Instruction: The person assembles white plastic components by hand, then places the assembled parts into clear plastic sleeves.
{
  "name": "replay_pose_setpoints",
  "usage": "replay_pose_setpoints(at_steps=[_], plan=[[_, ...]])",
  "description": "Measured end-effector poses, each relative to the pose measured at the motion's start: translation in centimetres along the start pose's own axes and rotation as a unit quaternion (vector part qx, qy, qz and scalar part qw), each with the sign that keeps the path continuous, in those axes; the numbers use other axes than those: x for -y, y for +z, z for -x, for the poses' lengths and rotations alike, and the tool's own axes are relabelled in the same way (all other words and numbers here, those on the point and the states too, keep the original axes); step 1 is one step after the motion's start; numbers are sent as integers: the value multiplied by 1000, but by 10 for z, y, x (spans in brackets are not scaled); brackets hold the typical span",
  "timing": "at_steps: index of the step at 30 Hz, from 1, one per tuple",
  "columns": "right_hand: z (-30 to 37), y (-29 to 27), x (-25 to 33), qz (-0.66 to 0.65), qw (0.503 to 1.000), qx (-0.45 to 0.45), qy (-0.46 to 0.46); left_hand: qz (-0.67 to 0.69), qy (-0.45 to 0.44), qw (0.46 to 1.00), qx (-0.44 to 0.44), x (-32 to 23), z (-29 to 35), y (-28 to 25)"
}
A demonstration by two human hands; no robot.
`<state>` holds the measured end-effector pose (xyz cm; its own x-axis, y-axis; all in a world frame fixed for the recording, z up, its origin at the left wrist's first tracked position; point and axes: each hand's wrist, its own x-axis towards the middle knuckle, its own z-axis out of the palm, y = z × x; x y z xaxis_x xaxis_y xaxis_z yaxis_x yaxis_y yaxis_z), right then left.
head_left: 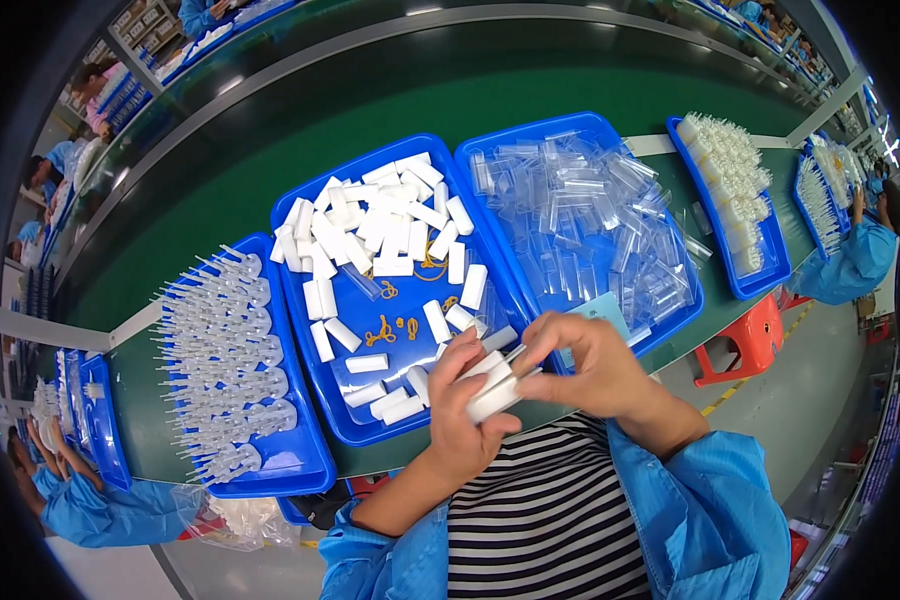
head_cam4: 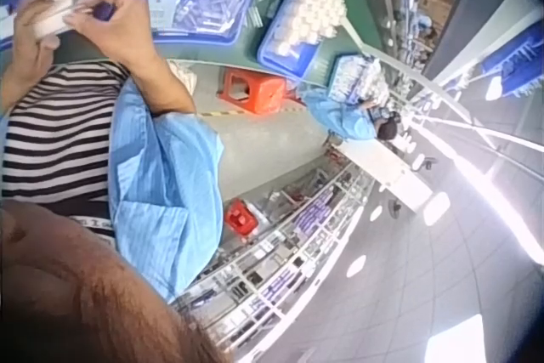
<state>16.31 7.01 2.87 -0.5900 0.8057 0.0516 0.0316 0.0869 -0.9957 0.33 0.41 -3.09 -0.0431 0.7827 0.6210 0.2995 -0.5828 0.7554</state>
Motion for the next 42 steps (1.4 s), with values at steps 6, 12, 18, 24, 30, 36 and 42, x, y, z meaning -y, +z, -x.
replay_pose_setpoints(at_steps=[6, 12, 18, 24, 30, 36, 42], plan=[[12, 18, -12, 25, 997, -56, -39, 9, 36, 999, 1, 0, 3, 2], [13, 10, -13, -31, 995, -63, -71, 88, -76, 992, 45, -22, -18, -8], [15, 6, -9, 137, 980, -86, -112, 340, -315, 886, 22, -18, -16, -1], [17, 2, -12, 203, 964, -111, -129, 343, -313, 885, 19, -14, -16, 8], [18, 3, -11, 232, 952, -111, -167, 422, -343, 839, -17, -15, -19, 14], [-2, -47, 7, 371, 901, -124, -186, 462, -380, 801, -30, -18, -21, 5], [-42, -78, -14, 505, 847, -162, -33, 396, -332, 855, -43, -14, -17, 3]])
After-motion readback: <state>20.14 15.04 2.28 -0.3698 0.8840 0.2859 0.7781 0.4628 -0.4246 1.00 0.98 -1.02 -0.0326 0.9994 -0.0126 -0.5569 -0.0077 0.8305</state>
